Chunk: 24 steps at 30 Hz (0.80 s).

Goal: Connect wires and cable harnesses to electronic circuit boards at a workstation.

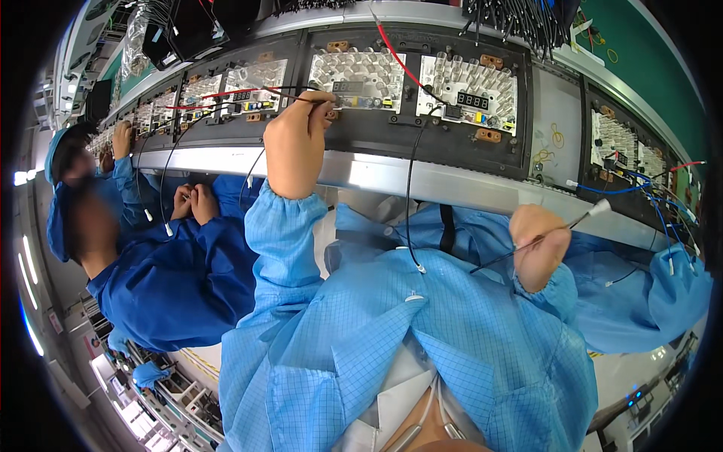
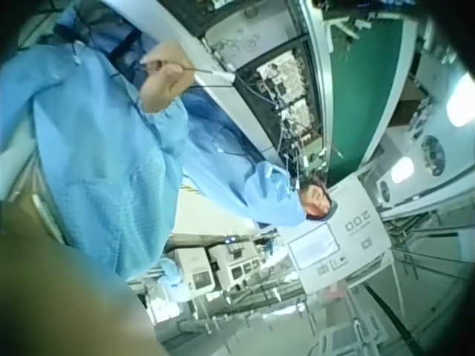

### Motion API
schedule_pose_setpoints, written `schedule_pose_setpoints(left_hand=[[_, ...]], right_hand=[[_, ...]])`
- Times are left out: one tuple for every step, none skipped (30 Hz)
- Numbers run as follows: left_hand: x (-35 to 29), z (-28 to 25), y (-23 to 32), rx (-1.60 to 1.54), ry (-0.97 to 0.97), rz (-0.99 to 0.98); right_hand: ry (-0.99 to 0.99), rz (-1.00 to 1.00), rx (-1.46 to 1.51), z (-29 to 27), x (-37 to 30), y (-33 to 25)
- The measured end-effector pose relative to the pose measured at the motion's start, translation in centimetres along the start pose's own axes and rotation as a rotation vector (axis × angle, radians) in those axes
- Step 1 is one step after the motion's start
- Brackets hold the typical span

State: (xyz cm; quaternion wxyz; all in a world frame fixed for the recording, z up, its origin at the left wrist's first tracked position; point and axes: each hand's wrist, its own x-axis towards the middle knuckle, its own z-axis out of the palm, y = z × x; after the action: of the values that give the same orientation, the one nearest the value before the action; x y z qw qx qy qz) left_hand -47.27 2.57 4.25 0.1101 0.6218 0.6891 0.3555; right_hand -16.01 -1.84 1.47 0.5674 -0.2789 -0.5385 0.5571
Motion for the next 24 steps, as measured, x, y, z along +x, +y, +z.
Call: schedule_pose_setpoints(left_hand=[[0.1,0.0,0.1,0.001,-0.003,-0.001],[0.2,-0.1,0.1,0.006,-0.019,-0.008],[0.2,-0.1,0.2,0.011,-0.036,-0.014],[0.3,-0.2,0.2,0.011,-0.037,-0.015],[0.4,-0.2,0.2,0.022,-0.042,-0.017],[0.5,-0.2,0.2,0.032,-0.046,-0.019],[0.6,-0.3,0.2,0.033,-0.045,-0.02],[0.7,-0.2,0.2,0.04,-0.05,-0.018],[0.7,-0.2,0.1,0.048,-0.054,-0.017],[0.8,-0.1,0.1,0.047,-0.055,-0.017],[1.0,-0.2,0.1,0.052,-0.084,-0.02],[1.1,-0.3,0.2,0.057,-0.112,-0.023],[1.1,-0.3,0.1,0.056,-0.113,-0.023],[1.2,-0.2,0.0,0.043,-0.109,-0.004],[1.2,-0.2,-0.2,0.03,-0.105,0.017],[1.2,-0.1,-0.3,0.029,-0.106,0.018],[1.3,0.0,-0.4,0.014,-0.107,0.027],[1.4,0.1,-0.4,-0.002,-0.107,0.037],[1.5,0.0,-0.3,-0.008,-0.113,0.041],[1.6,0.0,0.0,0.013,-0.122,0.041],[1.7,0.0,0.1,0.034,-0.132,0.041],[1.7,0.3,-0.3,0.008,-0.13,0.034],[1.9,0.3,-0.5,0.002,-0.134,0.035],[2.0,0.2,-0.6,0.022,-0.142,0.057]], right_hand=[[0.047,-0.073,-0.016,-0.2,0.2,-0.2],[0.011,-0.063,-0.018,-0.9,0.5,-0.7],[0.011,-0.061,-0.018,-0.8,0.8,-1.3],[-0.018,-0.018,-0.045,-0.7,1.3,-2.1],[-0.049,0.025,-0.073,-0.7,1.7,-2.7],[-0.05,0.025,-0.073,-0.7,2.1,-3.0],[-0.066,0.042,-0.072,-0.7,2.5,-3.2],[-0.079,0.059,-0.074,-0.7,2.8,-3.3],[-0.078,0.059,-0.074,-0.8,3.1,-3.6],[-0.111,0.045,-0.1,-0.9,3.4,-3.8],[-0.144,0.03,-0.128,-0.9,3.7,-4.0],[-0.144,0.031,-0.129,-1.1,3.8,-4.1],[-0.149,-0.028,-0.177,-1.5,3.9,-4.1],[-0.153,-0.087,-0.224,-1.8,3.9,-4.1],[-0.152,-0.087,-0.225,-1.9,4.0,-4.4],[-0.099,-0.072,-0.267,-2.0,4.1,-4.8],[-0.044,-0.056,-0.313,-2.1,4.1,-5.1],[-0.038,-0.055,-0.319,-2.0,4.3,-5.1],[0.028,-0.115,-0.361,-1.8,4.6,-5.0],[0.095,-0.176,-0.405,-1.6,5.0,-4.9],[0.102,-0.174,-0.415,-1.4,5.5,-5.0],[0.054,-0.212,-0.647,-1.1,6.3,-5.4],[-0.001,-0.248,-0.877,-0.7,7.1,-5.4],[0.011,-0.206,-0.913,-0.2,7.7,-5.3]])
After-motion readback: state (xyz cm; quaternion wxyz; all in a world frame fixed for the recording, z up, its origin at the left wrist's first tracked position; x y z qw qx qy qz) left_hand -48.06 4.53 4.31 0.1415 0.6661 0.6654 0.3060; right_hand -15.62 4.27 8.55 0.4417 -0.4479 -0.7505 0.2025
